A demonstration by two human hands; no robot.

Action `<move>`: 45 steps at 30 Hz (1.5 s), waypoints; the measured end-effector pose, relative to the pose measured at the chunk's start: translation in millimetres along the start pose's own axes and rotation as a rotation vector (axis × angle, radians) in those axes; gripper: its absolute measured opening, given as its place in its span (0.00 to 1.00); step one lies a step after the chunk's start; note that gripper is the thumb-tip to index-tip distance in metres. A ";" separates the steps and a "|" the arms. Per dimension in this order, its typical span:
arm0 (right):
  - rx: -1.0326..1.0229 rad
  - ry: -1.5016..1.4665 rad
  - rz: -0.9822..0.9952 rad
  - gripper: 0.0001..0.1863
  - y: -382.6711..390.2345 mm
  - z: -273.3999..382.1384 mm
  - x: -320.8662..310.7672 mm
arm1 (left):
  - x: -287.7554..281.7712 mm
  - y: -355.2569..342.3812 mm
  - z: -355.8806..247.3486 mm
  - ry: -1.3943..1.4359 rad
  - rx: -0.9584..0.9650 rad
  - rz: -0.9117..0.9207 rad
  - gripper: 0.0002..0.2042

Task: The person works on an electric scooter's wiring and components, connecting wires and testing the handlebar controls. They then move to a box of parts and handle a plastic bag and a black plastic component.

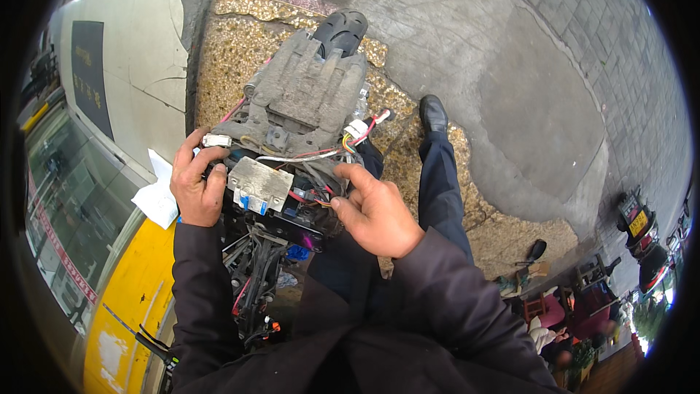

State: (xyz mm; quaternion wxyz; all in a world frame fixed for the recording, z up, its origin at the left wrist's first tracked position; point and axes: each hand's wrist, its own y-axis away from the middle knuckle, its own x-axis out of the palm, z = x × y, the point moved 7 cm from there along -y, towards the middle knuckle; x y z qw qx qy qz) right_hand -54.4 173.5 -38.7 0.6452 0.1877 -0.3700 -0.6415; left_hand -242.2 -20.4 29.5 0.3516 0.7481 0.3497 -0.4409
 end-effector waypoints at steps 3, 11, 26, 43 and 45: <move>0.046 -0.091 0.061 0.24 -4.2 0.6 1.7 | 0.8 0.1 0.4 0.011 -0.018 0.017 0.10; -0.098 0.311 0.099 0.26 -28.9 38.1 -4.8 | 0.4 2.3 0.0 0.025 -0.042 0.036 0.11; -0.169 0.427 0.096 0.29 -25.0 44.7 15.6 | -0.8 1.9 0.1 0.011 -0.033 0.021 0.10; 0.176 -0.127 0.258 0.30 -33.4 31.2 22.0 | -2.6 -0.2 0.0 -0.005 0.014 -0.021 0.09; 0.181 -0.076 0.249 0.32 -34.6 29.4 21.6 | -2.5 -0.7 0.1 -0.004 0.016 -0.022 0.09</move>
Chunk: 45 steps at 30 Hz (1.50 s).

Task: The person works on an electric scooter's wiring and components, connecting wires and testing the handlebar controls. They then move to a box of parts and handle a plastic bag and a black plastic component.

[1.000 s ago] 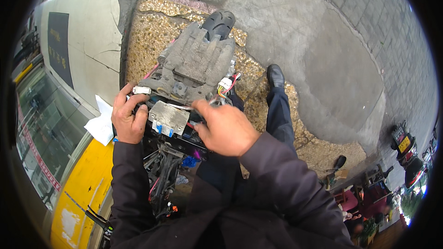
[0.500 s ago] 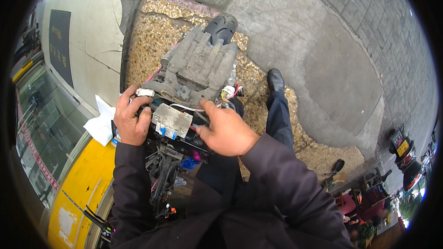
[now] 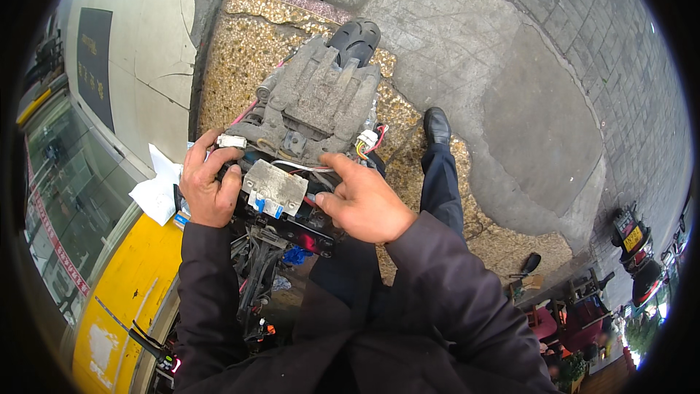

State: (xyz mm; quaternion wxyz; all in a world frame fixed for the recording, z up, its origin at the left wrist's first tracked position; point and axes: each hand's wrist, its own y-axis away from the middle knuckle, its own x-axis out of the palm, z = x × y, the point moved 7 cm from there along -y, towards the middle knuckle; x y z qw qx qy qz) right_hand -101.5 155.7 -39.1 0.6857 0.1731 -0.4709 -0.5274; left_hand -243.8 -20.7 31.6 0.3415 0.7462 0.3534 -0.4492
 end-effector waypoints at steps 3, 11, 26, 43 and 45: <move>-0.165 0.278 -0.072 0.31 -4.4 10.5 3.4 | 0.1 -0.1 0.3 0.002 0.002 -0.001 0.09; -0.338 1.021 -0.235 0.26 16.1 28.5 6.6 | 0.1 0.9 0.3 0.002 -0.005 0.009 0.09; -0.345 0.756 -0.245 0.24 11.4 18.5 -3.9 | 0.9 2.1 -1.8 0.005 -0.018 0.000 0.10; -0.279 0.594 -0.181 0.23 5.0 16.3 -4.4 | -0.9 1.2 -1.0 0.007 -0.016 0.013 0.10; -0.279 0.563 -0.179 0.24 4.9 17.1 -4.5 | -0.9 1.2 -0.3 0.005 -0.025 0.026 0.11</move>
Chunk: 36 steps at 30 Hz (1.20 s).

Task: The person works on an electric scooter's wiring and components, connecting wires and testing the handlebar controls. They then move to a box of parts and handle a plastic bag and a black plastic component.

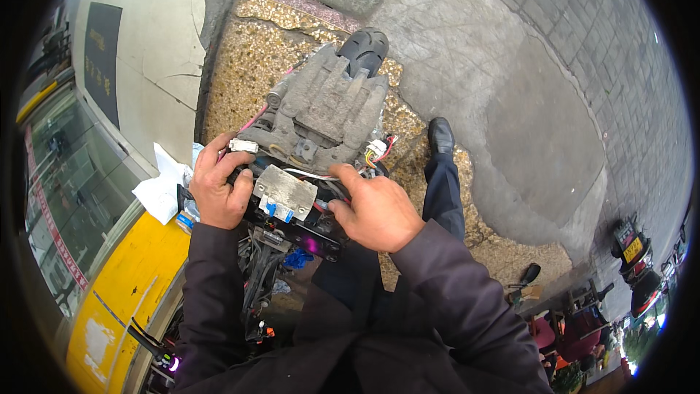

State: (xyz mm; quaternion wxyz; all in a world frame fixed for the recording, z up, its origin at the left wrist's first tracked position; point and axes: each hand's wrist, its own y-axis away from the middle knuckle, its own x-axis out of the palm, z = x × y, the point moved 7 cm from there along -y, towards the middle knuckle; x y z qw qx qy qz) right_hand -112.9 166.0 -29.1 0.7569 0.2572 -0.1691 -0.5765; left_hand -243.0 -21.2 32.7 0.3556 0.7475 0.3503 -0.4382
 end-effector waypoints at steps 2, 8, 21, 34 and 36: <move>0.014 -0.011 0.008 0.24 0.4 1.3 0.2 | -0.7 -0.3 0.6 0.014 0.002 -0.009 0.11; 0.004 0.001 -0.002 0.28 -7.2 20.0 -4.2 | -1.5 -0.6 1.4 0.010 0.015 -0.037 0.10; -0.115 0.437 0.092 0.29 -50.6 53.5 10.7 | -4.8 -1.7 0.8 -0.006 0.035 -0.062 0.10; -0.062 -0.108 -0.189 0.10 1.7 21.8 -1.1 | -5.3 1.3 8.8 0.039 -0.023 -0.073 0.23; -0.078 -0.136 -0.197 0.08 11.2 17.5 1.3 | -5.1 2.1 9.5 0.054 -0.046 -0.088 0.24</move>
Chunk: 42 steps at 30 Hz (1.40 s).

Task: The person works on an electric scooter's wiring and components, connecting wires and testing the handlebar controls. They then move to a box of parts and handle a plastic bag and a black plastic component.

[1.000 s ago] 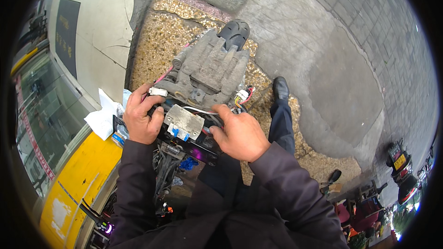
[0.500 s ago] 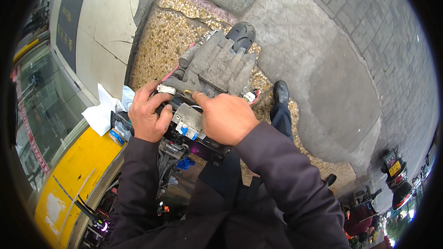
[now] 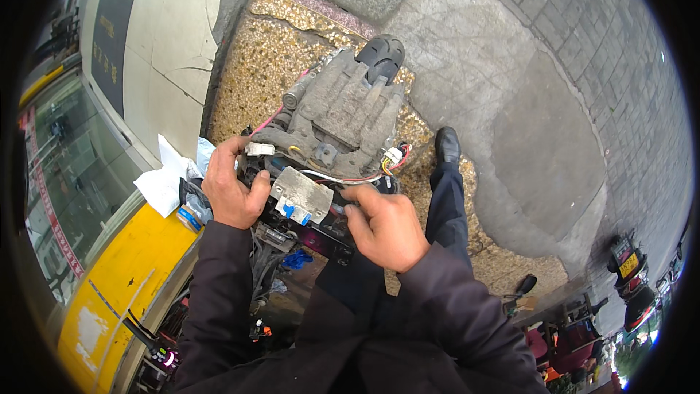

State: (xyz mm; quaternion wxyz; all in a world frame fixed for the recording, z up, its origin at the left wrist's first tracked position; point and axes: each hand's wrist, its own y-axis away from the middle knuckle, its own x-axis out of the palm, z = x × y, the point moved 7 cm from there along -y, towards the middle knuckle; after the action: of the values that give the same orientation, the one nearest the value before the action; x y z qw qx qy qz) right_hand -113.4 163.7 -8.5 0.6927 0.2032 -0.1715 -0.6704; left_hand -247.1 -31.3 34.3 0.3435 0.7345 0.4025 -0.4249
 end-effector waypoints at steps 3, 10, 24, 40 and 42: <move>0.001 -0.042 -0.027 0.05 16.8 -5.6 0.6 | 0.0 0.7 -1.0 -0.012 -0.015 -0.004 0.23; 0.129 -0.112 -0.018 0.07 49.8 -30.3 4.2 | 2.0 0.3 -2.6 -0.059 0.018 0.036 0.18; 0.078 -0.097 0.045 0.11 74.1 -51.1 26.3 | 9.3 8.5 37.0 0.181 -0.258 0.033 0.12; 0.136 -0.015 0.092 0.11 72.6 -44.4 37.0 | 8.4 7.5 41.2 0.211 -0.269 -0.017 0.09; 0.129 -0.008 0.090 0.11 72.5 -43.4 37.5 | 7.9 7.4 40.4 0.185 -0.265 -0.023 0.09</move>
State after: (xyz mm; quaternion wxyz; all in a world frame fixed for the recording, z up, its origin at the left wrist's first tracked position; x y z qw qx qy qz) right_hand -27.4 129.8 -9.9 0.7069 0.2370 -0.2262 -0.6269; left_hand -252.1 -66.4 12.2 0.3940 0.7141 0.4934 -0.3023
